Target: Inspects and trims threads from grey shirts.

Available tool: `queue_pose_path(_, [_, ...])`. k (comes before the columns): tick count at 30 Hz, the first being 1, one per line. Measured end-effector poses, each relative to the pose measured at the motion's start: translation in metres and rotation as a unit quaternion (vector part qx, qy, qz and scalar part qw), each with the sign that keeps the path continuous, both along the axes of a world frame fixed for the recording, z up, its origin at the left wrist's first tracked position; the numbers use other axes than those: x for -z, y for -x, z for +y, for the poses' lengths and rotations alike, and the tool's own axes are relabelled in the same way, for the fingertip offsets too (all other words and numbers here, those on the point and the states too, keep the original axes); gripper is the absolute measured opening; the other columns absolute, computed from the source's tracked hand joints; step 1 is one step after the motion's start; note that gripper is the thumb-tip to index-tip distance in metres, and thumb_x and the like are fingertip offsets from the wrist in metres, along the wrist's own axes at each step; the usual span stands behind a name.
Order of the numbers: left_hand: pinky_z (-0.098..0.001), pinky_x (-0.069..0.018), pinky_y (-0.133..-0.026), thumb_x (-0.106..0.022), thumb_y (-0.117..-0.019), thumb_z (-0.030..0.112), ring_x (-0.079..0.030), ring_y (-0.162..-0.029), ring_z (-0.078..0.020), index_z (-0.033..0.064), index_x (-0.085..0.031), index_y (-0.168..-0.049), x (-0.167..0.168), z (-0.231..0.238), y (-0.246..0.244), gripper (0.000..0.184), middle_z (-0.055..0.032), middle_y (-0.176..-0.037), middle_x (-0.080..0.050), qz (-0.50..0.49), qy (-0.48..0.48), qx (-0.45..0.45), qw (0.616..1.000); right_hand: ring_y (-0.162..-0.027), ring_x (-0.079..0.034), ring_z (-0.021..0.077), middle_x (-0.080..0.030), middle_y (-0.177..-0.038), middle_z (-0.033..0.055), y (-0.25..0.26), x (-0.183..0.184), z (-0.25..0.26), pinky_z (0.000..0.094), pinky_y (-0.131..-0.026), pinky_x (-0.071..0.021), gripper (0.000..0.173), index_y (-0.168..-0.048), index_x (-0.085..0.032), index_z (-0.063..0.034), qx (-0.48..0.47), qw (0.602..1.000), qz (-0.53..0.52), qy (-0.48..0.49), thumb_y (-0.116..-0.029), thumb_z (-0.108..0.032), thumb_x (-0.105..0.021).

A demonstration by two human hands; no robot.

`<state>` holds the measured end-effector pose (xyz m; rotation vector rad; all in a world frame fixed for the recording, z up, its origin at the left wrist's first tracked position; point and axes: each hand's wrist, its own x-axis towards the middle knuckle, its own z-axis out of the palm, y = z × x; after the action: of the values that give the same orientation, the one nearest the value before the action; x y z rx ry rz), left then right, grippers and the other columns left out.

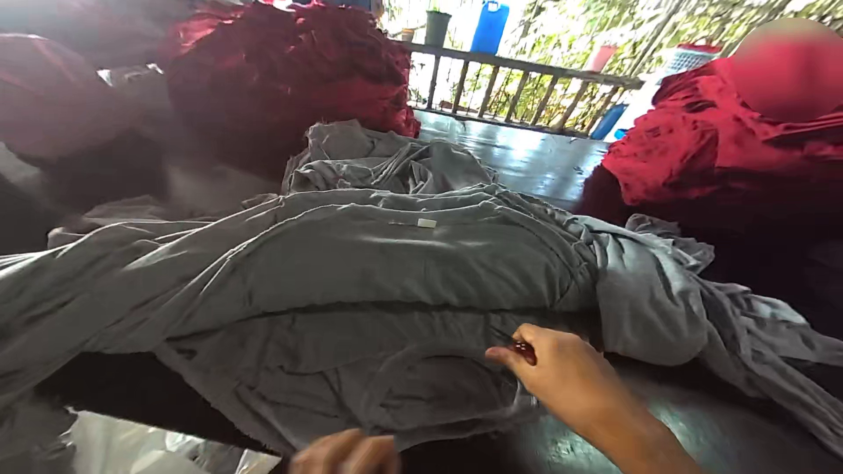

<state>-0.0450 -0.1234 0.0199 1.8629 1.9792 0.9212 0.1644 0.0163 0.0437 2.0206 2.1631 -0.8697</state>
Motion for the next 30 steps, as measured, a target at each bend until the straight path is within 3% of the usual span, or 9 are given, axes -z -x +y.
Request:
queue_pose_path(2, [-0.053, -0.0521, -0.097, -0.068, -0.0949, 0.016, -0.068, -0.107, -0.0427, 0.0005, -0.078, -0.104, 0.01, 0.014, -0.036, 0.021, -0.0214, -0.107, -0.074, -0.02, 0.011, 0.088, 0.996, -0.117, -0.063, 0.0433, -0.067, -0.118, 0.0288, 0.02, -0.017, 0.012, 0.0579, -0.099, -0.0469, 0.051, -0.126, -0.063, 0.0077, -0.005, 0.989, -0.098, 0.115, -0.1048, -0.039, -0.057])
queue_pose_path(5, [-0.0565, -0.051, -0.098, -0.069, -0.0931, 0.016, -0.065, -0.115, -0.0472, -0.005, -0.075, -0.11, 0.023, 0.035, -0.071, 0.028, -0.0258, -0.118, -0.071, -0.038, 0.048, 0.161, 0.985, -0.128, -0.057, 0.041, -0.062, -0.13, 0.0281, 0.035, -0.026, 0.023, 0.0545, -0.105, -0.0438, 0.049, -0.132, -0.058, 0.0074, -0.016, 0.966, -0.171, 0.193, -0.108, -0.035, -0.051])
queue_pose_path(9, [-0.0525, -0.0566, -0.087, -0.066, -0.0908, 0.007, -0.071, -0.104, -0.0437, -0.0056, -0.076, -0.105, 0.037, 0.04, -0.084, 0.021, -0.0243, -0.11, -0.073, -0.007, 0.021, 0.19, 0.981, -0.129, -0.056, 0.0423, -0.061, -0.131, 0.03, 0.042, -0.028, 0.03, 0.0563, -0.103, -0.0436, 0.049, -0.125, -0.06, 0.0111, -0.061, 0.947, -0.205, 0.239, -0.1065, -0.034, -0.054])
queue_pose_path(12, [-0.0514, -0.0568, -0.086, -0.065, -0.0893, 0.004, -0.071, -0.102, -0.0424, -0.0039, -0.076, -0.106, 0.041, 0.037, -0.085, 0.022, -0.0229, -0.108, -0.074, 0.01, 0.013, 0.191, 0.981, -0.129, -0.056, 0.0427, -0.06, -0.131, 0.0302, 0.052, -0.031, 0.03, 0.0565, -0.102, -0.0441, 0.046, -0.121, -0.061, 0.0128, -0.097, 0.928, -0.24, 0.268, -0.1049, -0.03, -0.057])
queue_pose_path(16, [-0.0503, -0.0574, -0.084, -0.066, -0.0875, 0.002, -0.071, -0.1, -0.0426, -0.006, -0.074, -0.111, 0.042, 0.036, -0.086, 0.026, -0.0224, -0.104, -0.074, -0.001, 0.006, 0.177, 0.984, -0.13, -0.055, 0.042, -0.06, -0.134, 0.0289, 0.061, -0.035, 0.027, 0.0555, -0.101, -0.0452, 0.032, -0.122, -0.061, 0.0123, -0.102, 0.911, -0.274, 0.292, -0.1025, -0.012, -0.055])
queue_pose_path(21, [-0.0478, -0.0572, -0.082, -0.067, -0.0862, 0.001, -0.072, -0.096, -0.04, -0.004, -0.076, -0.105, 0.045, 0.037, -0.087, 0.022, -0.02, -0.098, -0.074, 0.0, -0.014, 0.187, 0.982, -0.127, -0.058, 0.0422, -0.062, -0.128, 0.0294, 0.053, -0.035, 0.019, 0.055, -0.098, -0.0468, 0.028, -0.118, -0.063, 0.0115, -0.076, 0.917, -0.272, 0.282, -0.1018, -0.009, -0.053])
queue_pose_path(26, [-0.0461, -0.0582, -0.08, -0.066, -0.0861, 0.0, -0.073, -0.095, -0.0376, -0.0024, -0.077, -0.101, 0.051, 0.035, -0.089, 0.019, -0.0182, -0.096, -0.075, -0.009, -0.038, 0.183, 0.982, -0.119, -0.062, 0.0465, -0.066, -0.121, 0.0299, 0.027, -0.028, 0.001, 0.0591, -0.097, -0.0473, 0.034, -0.135, -0.056, 0.0035, -0.005, 0.959, -0.197, 0.202, -0.107, -0.014, -0.048])
queue_pose_path(30, [-0.0482, -0.0577, -0.081, -0.065, -0.088, 0.001, -0.072, -0.097, -0.0401, -0.0041, -0.076, -0.102, 0.051, 0.033, -0.088, 0.019, -0.0205, -0.098, -0.074, -0.043, -0.02, 0.191, 0.981, -0.105, -0.066, 0.0504, -0.069, -0.106, 0.0324, 0.008, -0.013, -0.026, 0.0613, -0.09, -0.0487, 0.032, -0.127, -0.059, 0.0097, 0.063, 0.992, -0.077, 0.084, -0.1075, -0.014, -0.048])
